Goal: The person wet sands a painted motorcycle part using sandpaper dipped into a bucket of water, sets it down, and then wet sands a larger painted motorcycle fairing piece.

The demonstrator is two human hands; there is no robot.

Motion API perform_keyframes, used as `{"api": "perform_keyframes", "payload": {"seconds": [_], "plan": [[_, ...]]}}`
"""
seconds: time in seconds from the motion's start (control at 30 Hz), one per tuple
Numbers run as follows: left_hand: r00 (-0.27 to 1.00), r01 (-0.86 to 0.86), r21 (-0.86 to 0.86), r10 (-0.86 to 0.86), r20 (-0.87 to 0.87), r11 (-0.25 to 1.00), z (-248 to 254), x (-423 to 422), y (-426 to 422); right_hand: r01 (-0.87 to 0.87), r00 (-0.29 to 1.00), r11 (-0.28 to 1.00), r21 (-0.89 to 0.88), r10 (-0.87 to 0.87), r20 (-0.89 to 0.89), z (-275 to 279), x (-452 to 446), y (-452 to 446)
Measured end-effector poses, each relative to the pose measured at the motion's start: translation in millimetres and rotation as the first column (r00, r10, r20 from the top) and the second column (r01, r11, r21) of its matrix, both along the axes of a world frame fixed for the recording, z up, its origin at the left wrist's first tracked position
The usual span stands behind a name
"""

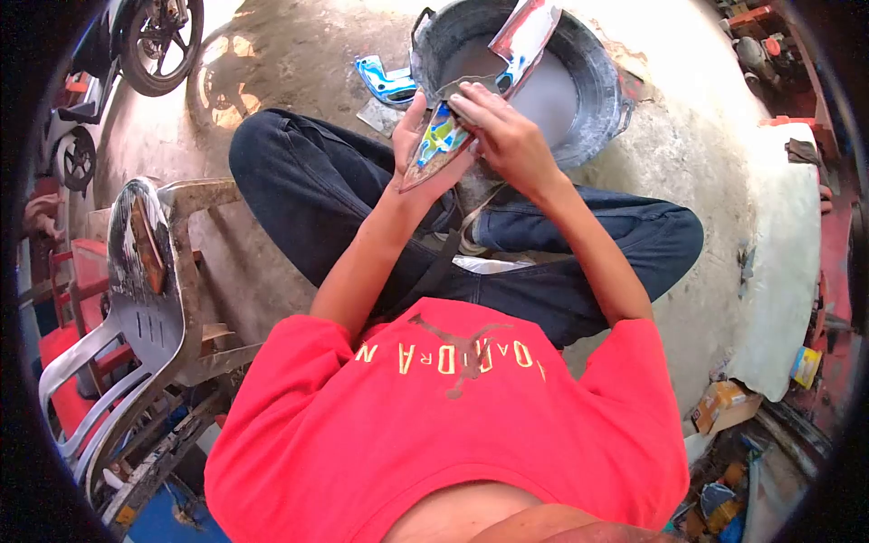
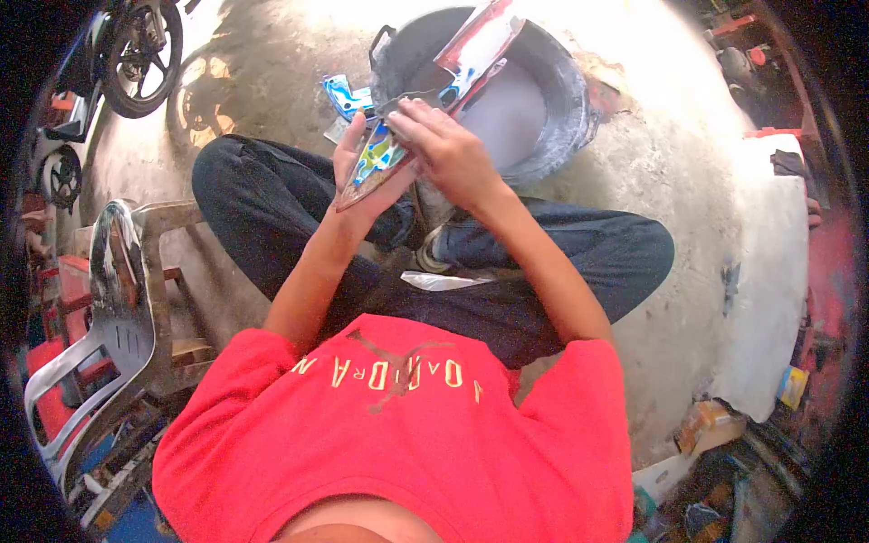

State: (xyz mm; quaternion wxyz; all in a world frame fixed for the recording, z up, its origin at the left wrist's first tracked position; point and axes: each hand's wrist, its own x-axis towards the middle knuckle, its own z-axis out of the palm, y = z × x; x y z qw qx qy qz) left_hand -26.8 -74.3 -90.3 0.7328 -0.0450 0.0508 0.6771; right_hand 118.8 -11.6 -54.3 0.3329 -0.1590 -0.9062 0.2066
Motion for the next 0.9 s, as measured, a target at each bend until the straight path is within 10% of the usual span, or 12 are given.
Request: {"api": "perform_keyframes", "payload": {"seconds": [0.2,0.33,0.43,0.53,0.57,0.73,0.8,0.83,0.9], "plan": [[0.993,0.100,0.077,-0.104,0.061,0.992,3,-11,-8,-0.280,0.960,0.960,0.004,0.280,0.030,15,-5,-46],[0.999,0.024,-0.036,-0.025,-0.022,0.999,24,3,-11,0.049,0.999,0.999,-0.010,-0.049,-0.007,-6,4,21],[0.999,0.048,0.249,-0.050,0.001,0.967,-14,-5,-1,-0.112,0.993,0.992,0.063,0.115,-0.039,0,1,-18],[0.995,0.020,-0.118,-0.032,-0.099,0.993,23,-1,-8,-0.214,0.976,0.971,0.105,0.216,-0.011,12,1,-39],[0.998,0.063,0.221,-0.061,-0.019,0.973,-17,-7,-6,-0.137,0.990,0.984,0.113,0.139,-0.018,5,1,-25],[0.999,0.011,0.007,-0.012,0.047,1.000,16,0,-4,0.147,0.988,0.989,0.036,-0.145,-0.053,-15,14,27],[0.994,-0.063,-0.030,0.060,-0.092,0.998,21,4,-4,-0.006,0.997,0.993,0.118,0.016,-0.080,-12,9,3],[0.997,0.020,0.279,-0.039,0.064,0.960,2,-4,-2,-0.066,0.996,0.986,0.155,0.075,-0.052,-8,8,-9],[0.998,-0.056,0.041,0.055,0.018,0.998,-6,-4,-2,-0.070,0.996,0.987,0.145,0.078,-0.044,-5,5,-3]]}}
